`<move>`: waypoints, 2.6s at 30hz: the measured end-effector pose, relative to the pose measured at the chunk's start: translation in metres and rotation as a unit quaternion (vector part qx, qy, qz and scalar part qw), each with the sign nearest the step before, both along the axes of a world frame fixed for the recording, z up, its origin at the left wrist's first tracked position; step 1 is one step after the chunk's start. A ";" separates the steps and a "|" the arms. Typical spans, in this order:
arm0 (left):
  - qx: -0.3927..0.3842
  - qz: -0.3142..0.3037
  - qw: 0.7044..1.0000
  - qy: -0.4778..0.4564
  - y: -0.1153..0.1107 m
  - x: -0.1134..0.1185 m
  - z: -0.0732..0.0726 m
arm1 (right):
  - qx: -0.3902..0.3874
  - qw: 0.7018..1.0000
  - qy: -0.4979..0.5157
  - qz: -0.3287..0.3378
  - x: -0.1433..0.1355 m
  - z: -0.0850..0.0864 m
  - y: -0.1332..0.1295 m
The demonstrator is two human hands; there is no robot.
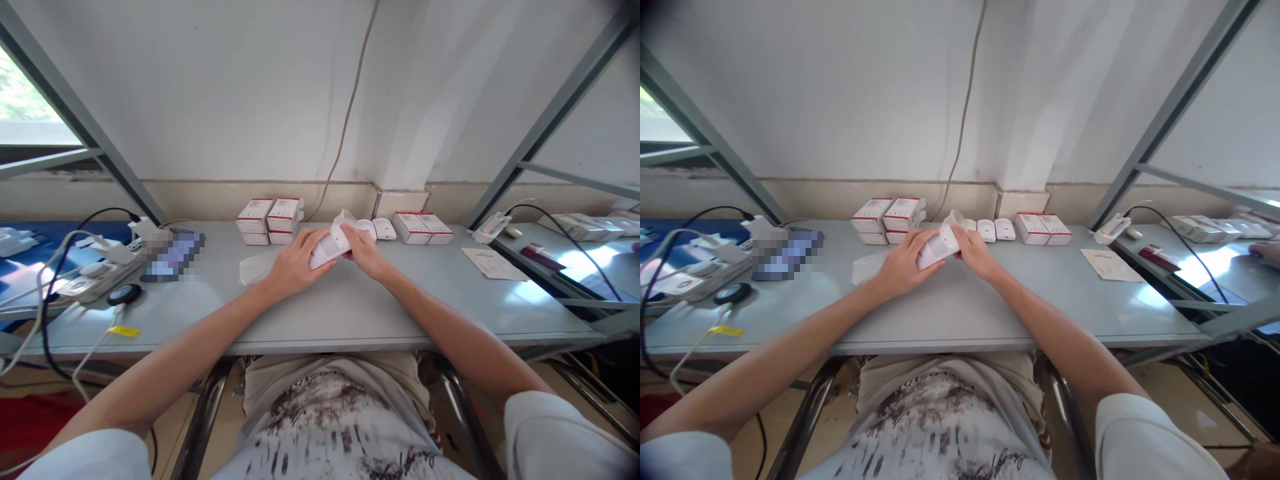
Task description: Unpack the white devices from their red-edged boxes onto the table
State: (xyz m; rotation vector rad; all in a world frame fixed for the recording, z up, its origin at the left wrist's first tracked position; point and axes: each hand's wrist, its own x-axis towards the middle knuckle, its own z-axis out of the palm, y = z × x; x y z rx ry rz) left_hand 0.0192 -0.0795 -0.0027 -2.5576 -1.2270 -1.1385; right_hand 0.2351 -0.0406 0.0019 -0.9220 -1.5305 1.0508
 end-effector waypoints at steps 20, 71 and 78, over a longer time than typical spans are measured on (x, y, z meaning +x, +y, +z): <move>-0.052 0.008 0.998 -0.024 0.005 -0.004 0.004 | -0.024 0.994 0.052 -0.093 0.003 0.005 0.008; -0.041 0.000 0.997 -0.066 0.012 -0.011 0.002 | -0.041 0.984 0.130 -0.116 0.012 0.013 0.012; -0.046 -0.004 0.997 -0.068 0.011 -0.012 0.003 | -0.048 0.984 0.138 -0.104 0.014 0.012 0.013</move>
